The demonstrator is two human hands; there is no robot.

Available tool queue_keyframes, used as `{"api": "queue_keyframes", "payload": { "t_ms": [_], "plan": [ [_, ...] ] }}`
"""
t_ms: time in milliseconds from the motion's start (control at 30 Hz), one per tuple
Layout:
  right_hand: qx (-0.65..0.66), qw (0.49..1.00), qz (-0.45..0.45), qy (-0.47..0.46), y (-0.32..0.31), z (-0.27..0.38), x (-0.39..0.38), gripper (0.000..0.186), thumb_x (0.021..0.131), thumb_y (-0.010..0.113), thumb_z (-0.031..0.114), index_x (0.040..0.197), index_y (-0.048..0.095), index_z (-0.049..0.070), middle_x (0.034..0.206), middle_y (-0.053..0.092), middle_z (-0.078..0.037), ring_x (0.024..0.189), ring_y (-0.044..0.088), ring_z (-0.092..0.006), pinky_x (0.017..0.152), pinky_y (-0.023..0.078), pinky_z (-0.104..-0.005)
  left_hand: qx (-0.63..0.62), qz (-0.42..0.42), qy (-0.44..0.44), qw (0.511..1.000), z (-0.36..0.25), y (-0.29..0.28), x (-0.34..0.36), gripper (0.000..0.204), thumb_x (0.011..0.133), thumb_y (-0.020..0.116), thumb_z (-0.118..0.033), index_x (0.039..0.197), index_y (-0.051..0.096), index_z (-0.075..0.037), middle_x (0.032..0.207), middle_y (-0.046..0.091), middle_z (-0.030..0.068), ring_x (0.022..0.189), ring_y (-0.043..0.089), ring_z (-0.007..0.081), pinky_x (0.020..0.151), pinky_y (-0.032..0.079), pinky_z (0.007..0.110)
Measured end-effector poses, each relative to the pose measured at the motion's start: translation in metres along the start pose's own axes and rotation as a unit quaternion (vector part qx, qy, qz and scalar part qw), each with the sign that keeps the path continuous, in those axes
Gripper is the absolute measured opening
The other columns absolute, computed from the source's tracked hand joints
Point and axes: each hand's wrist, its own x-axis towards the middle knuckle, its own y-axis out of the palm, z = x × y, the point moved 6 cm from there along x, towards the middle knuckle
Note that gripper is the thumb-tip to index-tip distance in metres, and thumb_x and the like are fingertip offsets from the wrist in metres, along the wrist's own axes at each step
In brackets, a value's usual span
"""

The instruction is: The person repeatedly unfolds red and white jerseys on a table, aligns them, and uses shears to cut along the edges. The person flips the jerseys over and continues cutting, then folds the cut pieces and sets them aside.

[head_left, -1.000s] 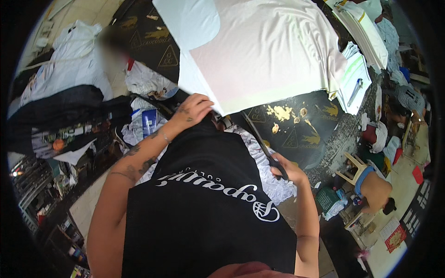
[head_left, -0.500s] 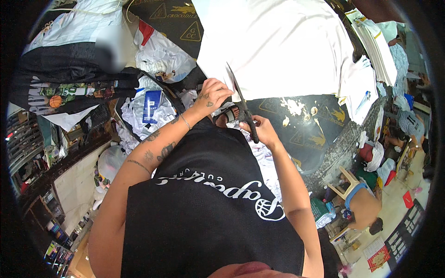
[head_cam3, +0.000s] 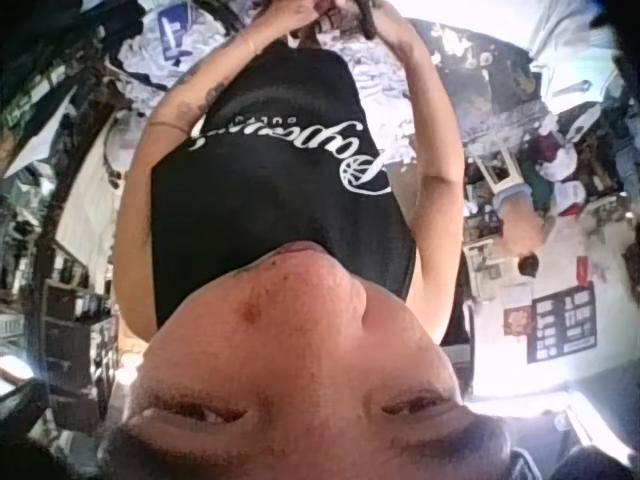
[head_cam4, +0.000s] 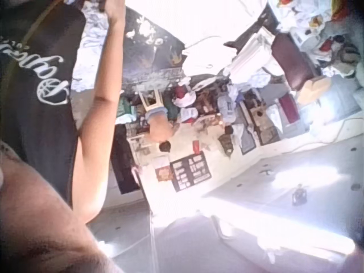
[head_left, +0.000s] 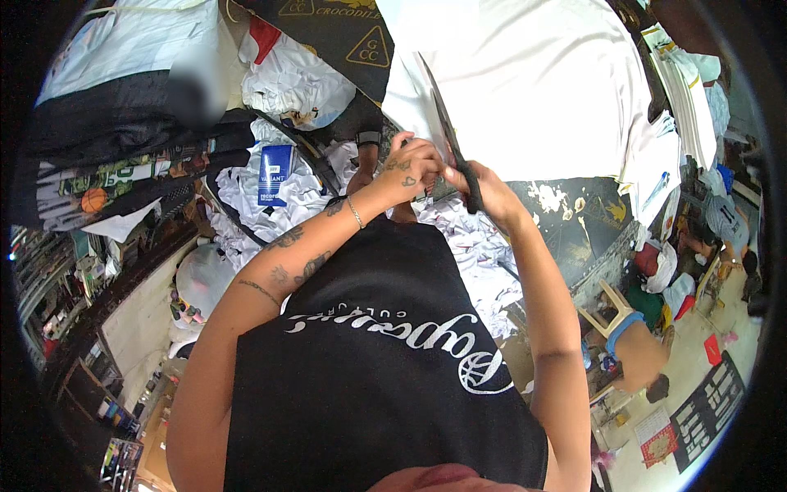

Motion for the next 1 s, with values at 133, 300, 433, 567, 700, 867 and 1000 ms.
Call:
{"api": "queue_keyframes", "payload": {
  "t_ms": [133, 300, 433, 567, 700, 867, 1000],
  "plan": [
    [0.007, 0.999, 0.007, 0.033, -0.006, 0.009, 0.014, 0.06, 0.087, 0.087, 0.045, 0.117, 0.066, -0.003, 0.081, 0.063, -0.002, 0.066, 0.057, -0.0096, 0.057, 0.044, -0.0266, -0.077, -0.09, 0.102, 0.988, 0.021, -0.079, 0.015, 0.007, 0.085, 0.073, -0.013, 0.089, 0.078, -0.01, 0.093, 0.069, 0.0044, 0.1, 0.066, 0.0275, 0.099, 0.047, 0.043],
    [-0.03, 0.999, 0.016, 0.036, 0.051, 0.005, -0.005, 0.077, 0.087, 0.087, 0.045, 0.137, 0.052, -0.003, 0.098, 0.065, -0.008, 0.087, 0.062, -0.0147, 0.075, 0.051, -0.0306, 0.068, -0.548, -0.174, 0.816, 0.154, -0.244, 0.03, 0.03, 0.102, 0.057, -0.006, 0.13, 0.057, 0.004, 0.13, 0.057, 0.022, 0.118, 0.058, 0.0306, 0.105, 0.047, 0.043],
    [0.243, 0.97, -0.021, 0.011, 0.152, 0.037, 0.05, 0.086, 0.087, 0.085, 0.05, 0.138, 0.047, -0.007, 0.122, 0.065, -0.018, 0.11, 0.063, -0.0237, 0.093, 0.053, -0.0366, 0.054, -0.076, 0.141, 0.986, 0.166, -0.188, 0.126, 0.047, 0.097, 0.066, -0.012, 0.143, 0.057, -0.009, 0.135, 0.057, 0.0153, 0.127, 0.055, 0.0355, 0.113, 0.042, 0.047],
    [0.442, 0.882, -0.149, -0.063, 0.191, 0.096, 0.127, 0.076, 0.089, 0.085, 0.047, 0.132, 0.049, -0.005, 0.117, 0.065, -0.013, 0.101, 0.061, -0.0206, 0.09, 0.053, -0.0349, 0.145, 0.076, 0.292, 0.942, 0.161, -0.154, 0.142, 0.054, 0.096, 0.069, -0.018, 0.149, 0.058, -0.02, 0.137, 0.056, 0.0117, 0.125, 0.054, 0.0363, 0.112, 0.043, 0.049],
    [0.413, 0.873, -0.257, -0.046, 0.197, 0.131, 0.147, 0.065, 0.088, 0.086, 0.046, 0.115, 0.047, 0.001, 0.085, 0.06, -0.007, 0.065, 0.063, -0.0176, 0.06, 0.055, -0.0342, 0.185, 0.082, 0.304, 0.931, 0.167, -0.157, 0.142, 0.057, 0.095, 0.069, -0.022, 0.151, 0.058, -0.025, 0.138, 0.054, 0.0113, 0.129, 0.05, 0.0329, 0.114, 0.04, 0.051],
    [0.509, 0.821, -0.241, -0.093, 0.175, 0.147, 0.151, 0.071, 0.088, 0.086, 0.049, 0.12, 0.044, 0.001, 0.096, 0.059, -0.01, 0.074, 0.06, -0.0164, 0.062, 0.055, -0.0334, 0.169, 0.098, 0.282, 0.939, 0.173, -0.156, 0.143, 0.055, 0.094, 0.07, -0.022, 0.149, 0.061, -0.026, 0.137, 0.054, 0.0119, 0.13, 0.05, 0.0335, 0.114, 0.039, 0.051],
    [0.397, 0.877, -0.269, 0.028, 0.143, 0.119, 0.134, 0.056, 0.091, 0.085, 0.039, 0.116, 0.052, 0.001, 0.076, 0.059, -0.003, 0.06, 0.06, -0.0149, 0.054, 0.051, -0.0324, 0.15, 0.077, 0.288, 0.943, 0.17, -0.159, 0.146, 0.054, 0.093, 0.071, -0.026, 0.146, 0.063, -0.025, 0.14, 0.052, 0.0164, 0.129, 0.051, 0.0357, 0.114, 0.039, 0.053]
  ]
}}
